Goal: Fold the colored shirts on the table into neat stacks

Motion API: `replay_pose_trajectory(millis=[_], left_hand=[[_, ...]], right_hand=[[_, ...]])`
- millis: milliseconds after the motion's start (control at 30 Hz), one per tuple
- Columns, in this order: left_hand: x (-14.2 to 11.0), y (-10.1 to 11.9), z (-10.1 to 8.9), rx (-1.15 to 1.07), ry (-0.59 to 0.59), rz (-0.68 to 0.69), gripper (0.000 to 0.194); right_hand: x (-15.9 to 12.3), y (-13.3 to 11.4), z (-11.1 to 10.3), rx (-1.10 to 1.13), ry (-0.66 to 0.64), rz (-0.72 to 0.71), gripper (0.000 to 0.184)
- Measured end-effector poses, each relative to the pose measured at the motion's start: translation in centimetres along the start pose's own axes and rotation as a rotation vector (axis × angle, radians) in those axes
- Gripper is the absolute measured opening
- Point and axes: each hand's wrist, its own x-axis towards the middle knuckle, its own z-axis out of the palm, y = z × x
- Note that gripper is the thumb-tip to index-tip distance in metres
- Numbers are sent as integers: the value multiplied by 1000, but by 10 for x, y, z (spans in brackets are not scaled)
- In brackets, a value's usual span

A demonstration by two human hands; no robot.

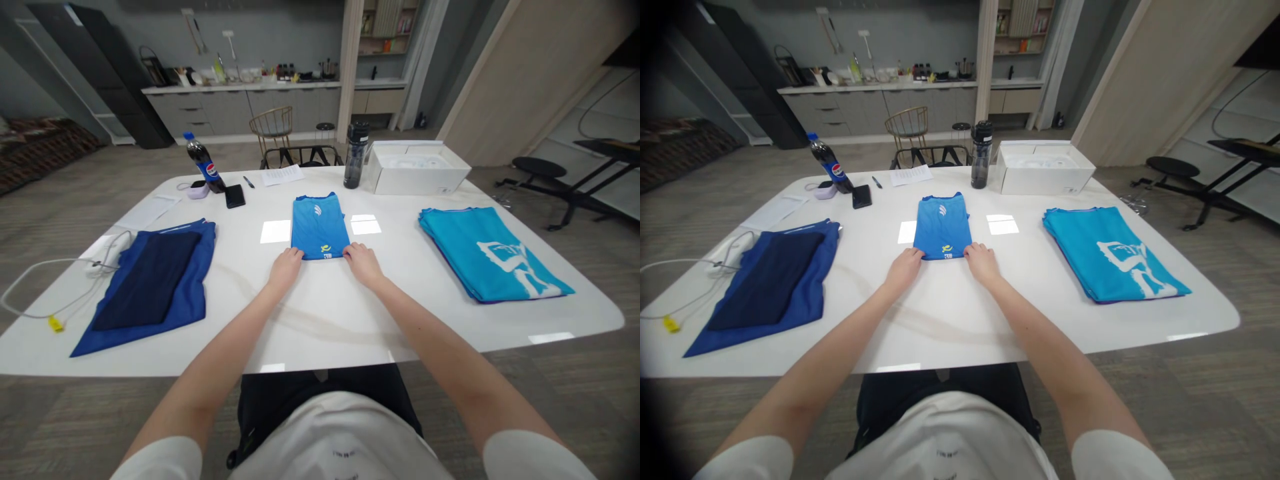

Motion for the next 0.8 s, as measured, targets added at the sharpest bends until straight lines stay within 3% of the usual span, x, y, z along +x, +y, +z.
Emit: replay_pose_trajectory(millis=[133, 367, 467, 567, 667, 800], left_hand=[[-16, 5, -12, 28, -59, 60, 34], [-117, 28, -42, -184, -302, 277, 31], [-129, 36, -54, -295, -305, 275, 23], [-102, 36, -54, -298, -177, 177, 23], [-52, 31, -43, -234, -21, -11, 29], [17, 23, -24, -216, 60, -194, 41]], right_hand=[[-16, -3, -11, 6, -100, -55, 27], [-118, 4, -32, 279, -455, -246, 18], [-127, 4, -33, 408, -457, -209, 20], [-97, 4, -27, 367, -169, -18, 26], [-46, 7, -17, 275, 70, 196, 42], [18, 16, -8, 210, 10, 389, 61]])
